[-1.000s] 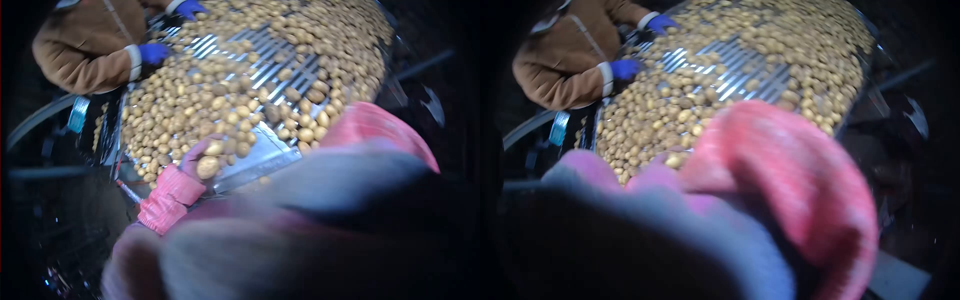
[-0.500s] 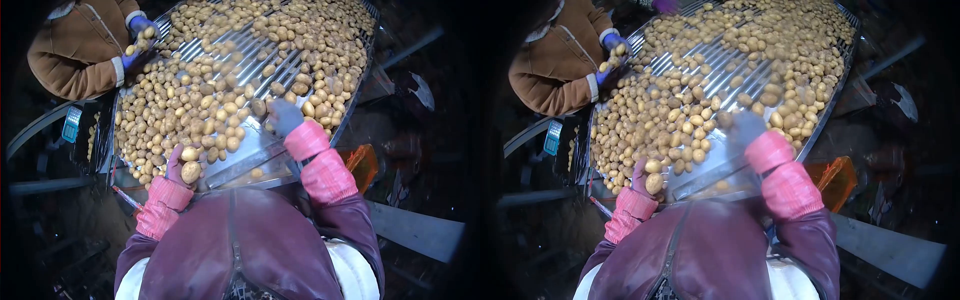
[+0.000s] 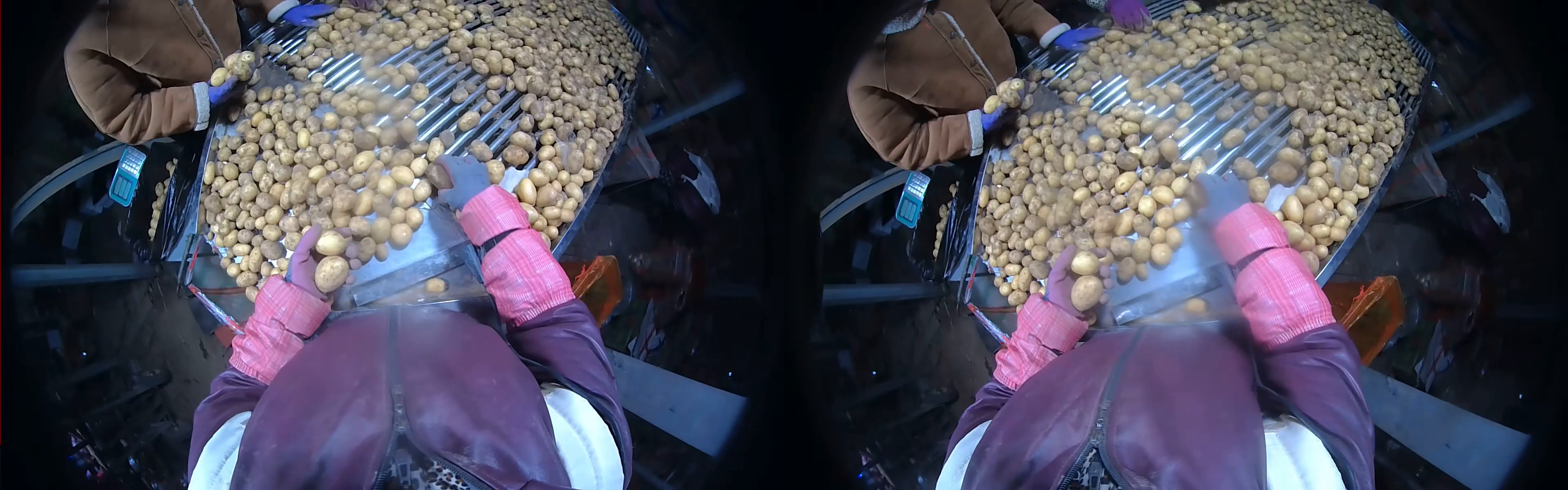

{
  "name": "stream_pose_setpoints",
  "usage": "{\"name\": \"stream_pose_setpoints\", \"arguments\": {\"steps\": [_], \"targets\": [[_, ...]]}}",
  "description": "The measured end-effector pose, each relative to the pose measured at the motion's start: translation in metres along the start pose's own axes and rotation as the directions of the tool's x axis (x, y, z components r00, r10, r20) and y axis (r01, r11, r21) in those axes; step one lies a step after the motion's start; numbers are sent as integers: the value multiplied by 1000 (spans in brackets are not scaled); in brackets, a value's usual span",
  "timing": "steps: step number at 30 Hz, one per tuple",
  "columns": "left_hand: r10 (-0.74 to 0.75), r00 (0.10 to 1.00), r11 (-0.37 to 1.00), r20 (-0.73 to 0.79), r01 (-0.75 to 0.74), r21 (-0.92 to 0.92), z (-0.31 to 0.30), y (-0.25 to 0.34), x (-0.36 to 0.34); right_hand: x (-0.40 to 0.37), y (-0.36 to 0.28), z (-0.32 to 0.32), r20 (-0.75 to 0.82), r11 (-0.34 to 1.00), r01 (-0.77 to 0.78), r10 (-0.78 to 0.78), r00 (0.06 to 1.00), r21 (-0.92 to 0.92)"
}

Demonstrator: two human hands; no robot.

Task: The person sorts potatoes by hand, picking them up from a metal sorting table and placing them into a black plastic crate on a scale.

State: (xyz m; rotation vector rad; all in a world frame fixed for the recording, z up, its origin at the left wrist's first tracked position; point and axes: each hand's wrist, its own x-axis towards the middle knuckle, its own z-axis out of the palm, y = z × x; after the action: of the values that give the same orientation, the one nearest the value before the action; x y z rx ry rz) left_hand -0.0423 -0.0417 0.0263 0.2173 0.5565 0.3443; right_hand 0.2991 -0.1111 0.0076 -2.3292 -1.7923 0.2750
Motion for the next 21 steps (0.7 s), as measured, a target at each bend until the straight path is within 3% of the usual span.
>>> {"name": "stream_pose_setpoints", "arguments": {"steps": [1, 2, 3, 4, 10, 13, 17, 19, 21], "targets": [[-6, 1000, 1000, 23, 7, -19, -6, 0, 0, -7, -3, -3, -11, 998, 3, -2, 1000, 60], [-2, 1000, 1000, 30, 3, -26, -11, 0, 0, -13, -7, -4, -34, 886, -13, 33, 999, 464], [4, 999, 999, 37, -3, -34, -12, 1, 1, -18, -11, -5, -41, 617, -13, 74, 996, 786], [6, 999, 999, 44, -4, -37, -11, 1, 2, -24, -17, -7, -31, 238, 1, 120, 992, 971], [3, 999, 1000, 37, -4, 14, 7, -1, 4, -57, -58, -57, 54, -198, -14, 199, 979, 980], [-24, 999, 1000, 45, 24, 13, 8, 0, 5, -61, -63, -70, 79, -46, -70, 234, 969, 996], [-14, 995, 1000, 99, 13, 11, 6, -2, 3, -64, -62, -68, 131, -174, -95, 207, 970, 980], [-12, 987, 1000, 161, 16, -22, 5, -3, 5, -65, -61, -54, 138, -170, -98, 243, 960, 981], [-19, 997, 999, 76, 22, -27, 10, -4, 5, -59, -54, -30, -57, 242, -2, 236, 970, 970]]}}
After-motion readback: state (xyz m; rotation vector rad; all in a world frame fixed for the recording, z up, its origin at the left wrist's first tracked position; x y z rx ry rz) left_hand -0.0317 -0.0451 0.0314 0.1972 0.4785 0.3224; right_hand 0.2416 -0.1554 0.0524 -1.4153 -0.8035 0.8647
